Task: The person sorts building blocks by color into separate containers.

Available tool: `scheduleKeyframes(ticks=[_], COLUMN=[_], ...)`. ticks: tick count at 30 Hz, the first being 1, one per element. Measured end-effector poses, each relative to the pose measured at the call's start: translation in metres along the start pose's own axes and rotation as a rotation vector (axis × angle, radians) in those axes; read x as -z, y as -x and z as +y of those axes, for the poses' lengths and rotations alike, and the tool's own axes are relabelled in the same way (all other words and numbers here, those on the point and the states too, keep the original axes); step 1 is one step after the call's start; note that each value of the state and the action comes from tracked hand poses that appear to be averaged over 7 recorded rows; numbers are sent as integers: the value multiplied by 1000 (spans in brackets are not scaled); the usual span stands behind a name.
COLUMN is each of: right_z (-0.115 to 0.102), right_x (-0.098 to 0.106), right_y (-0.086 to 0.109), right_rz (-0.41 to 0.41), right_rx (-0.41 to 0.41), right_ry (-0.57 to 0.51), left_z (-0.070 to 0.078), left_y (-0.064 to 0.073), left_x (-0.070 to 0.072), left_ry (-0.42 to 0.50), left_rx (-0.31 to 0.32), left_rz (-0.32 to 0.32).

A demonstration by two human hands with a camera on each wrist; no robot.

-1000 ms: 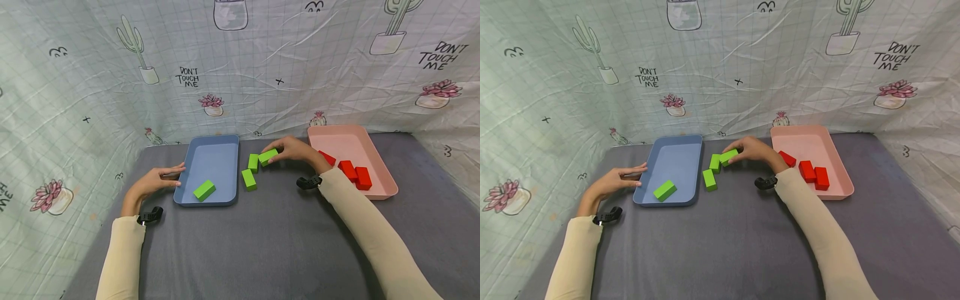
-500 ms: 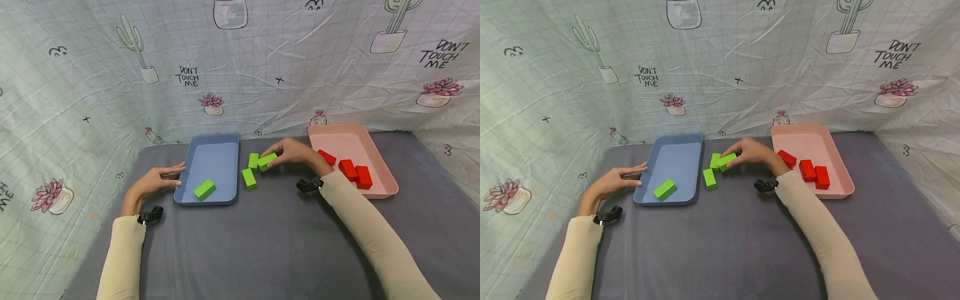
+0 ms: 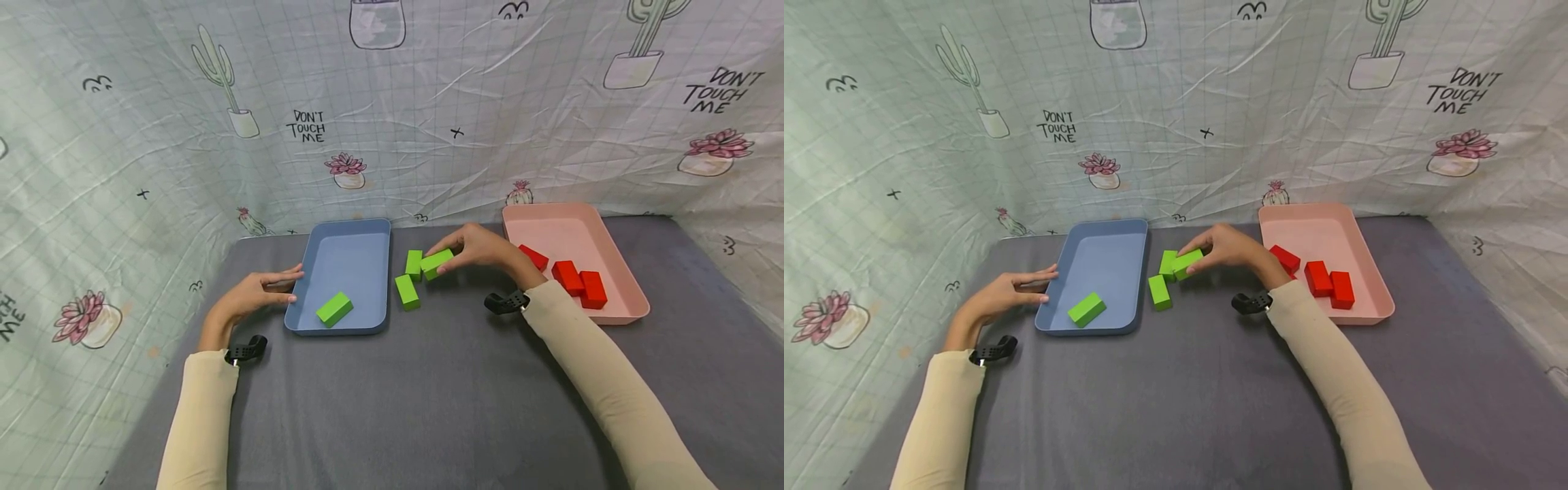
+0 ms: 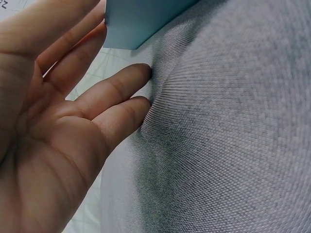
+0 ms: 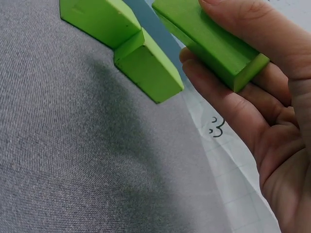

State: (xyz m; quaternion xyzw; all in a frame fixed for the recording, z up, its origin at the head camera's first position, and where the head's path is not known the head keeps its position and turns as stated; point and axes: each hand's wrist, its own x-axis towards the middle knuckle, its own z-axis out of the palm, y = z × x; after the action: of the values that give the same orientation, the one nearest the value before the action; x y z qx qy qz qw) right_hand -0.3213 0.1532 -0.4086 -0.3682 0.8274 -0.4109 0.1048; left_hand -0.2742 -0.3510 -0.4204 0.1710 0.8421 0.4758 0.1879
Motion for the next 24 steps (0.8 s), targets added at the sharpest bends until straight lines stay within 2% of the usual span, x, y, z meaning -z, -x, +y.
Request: scheduleKeyframes(ticks=[11,24], right_z=[-4,-5], right_x=[-1,-2], right_y=[1,3], right_rz=[-24,-11], right_rx=[33,35], right_ry=[-13,-23], left_z=[3,0], left_y=[0,-1], left_x=[-1,-1], left_ry=[-22,15], left_rx=[11,-7], left_rz=[14,3])
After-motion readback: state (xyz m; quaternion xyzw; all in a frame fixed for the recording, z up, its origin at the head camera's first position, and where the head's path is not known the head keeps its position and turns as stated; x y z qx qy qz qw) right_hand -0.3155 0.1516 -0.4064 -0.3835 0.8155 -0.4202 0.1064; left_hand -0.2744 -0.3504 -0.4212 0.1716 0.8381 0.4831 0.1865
